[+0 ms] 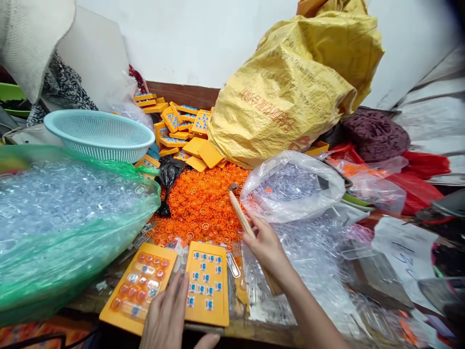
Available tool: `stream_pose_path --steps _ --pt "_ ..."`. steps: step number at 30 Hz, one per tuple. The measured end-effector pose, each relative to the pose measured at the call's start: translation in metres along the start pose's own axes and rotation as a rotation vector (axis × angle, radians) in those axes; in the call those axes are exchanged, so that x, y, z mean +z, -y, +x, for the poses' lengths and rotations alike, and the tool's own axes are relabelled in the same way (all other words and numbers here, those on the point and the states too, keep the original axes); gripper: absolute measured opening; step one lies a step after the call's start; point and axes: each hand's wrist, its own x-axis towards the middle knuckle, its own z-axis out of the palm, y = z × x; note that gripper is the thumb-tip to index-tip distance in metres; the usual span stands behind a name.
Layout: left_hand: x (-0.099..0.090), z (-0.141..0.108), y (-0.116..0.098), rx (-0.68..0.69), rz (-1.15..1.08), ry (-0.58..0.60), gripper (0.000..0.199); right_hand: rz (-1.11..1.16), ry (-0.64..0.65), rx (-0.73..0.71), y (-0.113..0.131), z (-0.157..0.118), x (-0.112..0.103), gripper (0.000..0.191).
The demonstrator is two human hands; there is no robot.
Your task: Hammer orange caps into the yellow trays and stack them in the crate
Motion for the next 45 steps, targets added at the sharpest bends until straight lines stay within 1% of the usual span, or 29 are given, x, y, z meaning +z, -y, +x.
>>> stream_pose_path --steps 1,2,3,4,6,8,10,12,13,15,16,18,19,20,22,23,24,26,28,32,35,37,38,40,42,43,45 --pt "0.000 0.003 0.004 0.131 0.129 0.018 0.081 0.054 0.012 0.009 0.002 -0.004 -0.003 0.055" --pt "0.001 0.006 0.008 0.231 0.238 0.045 0.088 0.104 0.025 0.022 0.003 -0.011 -0.006 0.053" --pt "0.002 0.008 0.009 0.302 0.328 0.076 0.093 0.144 0.040 0.039 0.006 -0.020 -0.009 0.051" --pt "0.005 0.010 0.010 0.343 0.395 0.101 0.096 0.191 0.057 0.060 0.008 -0.031 -0.010 0.048" --pt "0.015 0.011 0.005 0.350 0.461 0.123 0.093 0.328 0.093 0.123 0.011 -0.055 -0.011 0.038" --pt "0.027 0.009 -0.002 0.310 0.464 0.122 0.088 0.531 0.101 0.234 0.011 -0.078 -0.006 0.032" --pt "0.037 0.005 -0.009 0.261 0.443 0.114 0.084 0.687 0.084 0.358 0.007 -0.097 0.004 0.034" --pt "0.037 0.006 -0.014 0.253 0.420 0.118 0.083 0.730 0.049 0.437 0.003 -0.112 0.016 0.038" --pt "0.034 0.010 -0.016 0.272 0.415 0.121 0.081 0.729 0.033 0.457 0.001 -0.117 0.022 0.039" --pt "0.019 0.025 -0.020 0.341 0.423 0.128 0.073 0.690 -0.020 0.454 -0.003 -0.125 0.032 0.039" --pt "0.010 0.037 -0.023 0.403 0.439 0.143 0.064 0.657 -0.055 0.433 -0.005 -0.126 0.036 0.039" --pt "-0.005 0.068 -0.032 0.417 0.463 0.154 0.039 0.570 -0.125 0.353 -0.009 -0.126 0.040 0.037" --pt "-0.009 0.084 -0.037 0.409 0.467 0.193 0.033 0.510 -0.150 0.313 -0.012 -0.124 0.040 0.036" --pt "-0.011 0.099 -0.043 0.390 0.454 0.269 0.031 0.445 -0.146 0.279 -0.016 -0.121 0.040 0.034" --pt "-0.009 0.124 -0.052 0.307 0.454 0.475 0.030 0.316 -0.055 0.229 -0.023 -0.113 0.037 0.030" --pt "-0.006 0.133 -0.055 0.278 0.450 0.552 0.027 0.260 0.007 0.205 -0.025 -0.110 0.035 0.028" --pt "-0.002 0.138 -0.057 0.258 0.447 0.606 0.025 0.221 0.064 0.180 -0.027 -0.108 0.033 0.027" --pt "0.004 0.141 -0.057 0.243 0.432 0.648 0.022 0.182 0.124 0.135 -0.029 -0.106 0.030 0.025" --pt "0.007 0.140 -0.055 0.229 0.405 0.651 0.022 0.172 0.138 0.119 -0.028 -0.108 0.028 0.023" --pt "0.005 0.140 -0.048 0.169 0.339 0.647 0.022 0.142 0.139 0.093 -0.026 -0.114 0.028 0.023" --pt "0.006 0.145 -0.043 0.148 0.302 0.635 0.022 0.176 0.126 0.131 -0.025 -0.115 0.030 0.024" --pt "0.008 0.149 -0.040 0.154 0.284 0.592 0.022 0.223 0.110 0.159 -0.023 -0.117 0.031 0.028" --pt "0.010 0.151 -0.039 0.162 0.280 0.554 0.023 0.254 0.072 0.179 -0.022 -0.119 0.031 0.031" --pt "0.016 0.155 -0.037 0.195 0.280 0.473 0.026 0.324 -0.048 0.233 -0.016 -0.122 0.029 0.036" --pt "0.024 0.160 -0.037 0.246 0.278 0.430 0.026 0.374 -0.164 0.273 -0.010 -0.125 0.026 0.039" --pt "0.029 0.163 -0.037 0.268 0.274 0.428 0.024 0.381 -0.194 0.274 -0.006 -0.126 0.025 0.039" --pt "0.036 0.169 -0.037 0.295 0.254 0.435 0.019 0.377 -0.198 0.254 -0.002 -0.127 0.022 0.039"
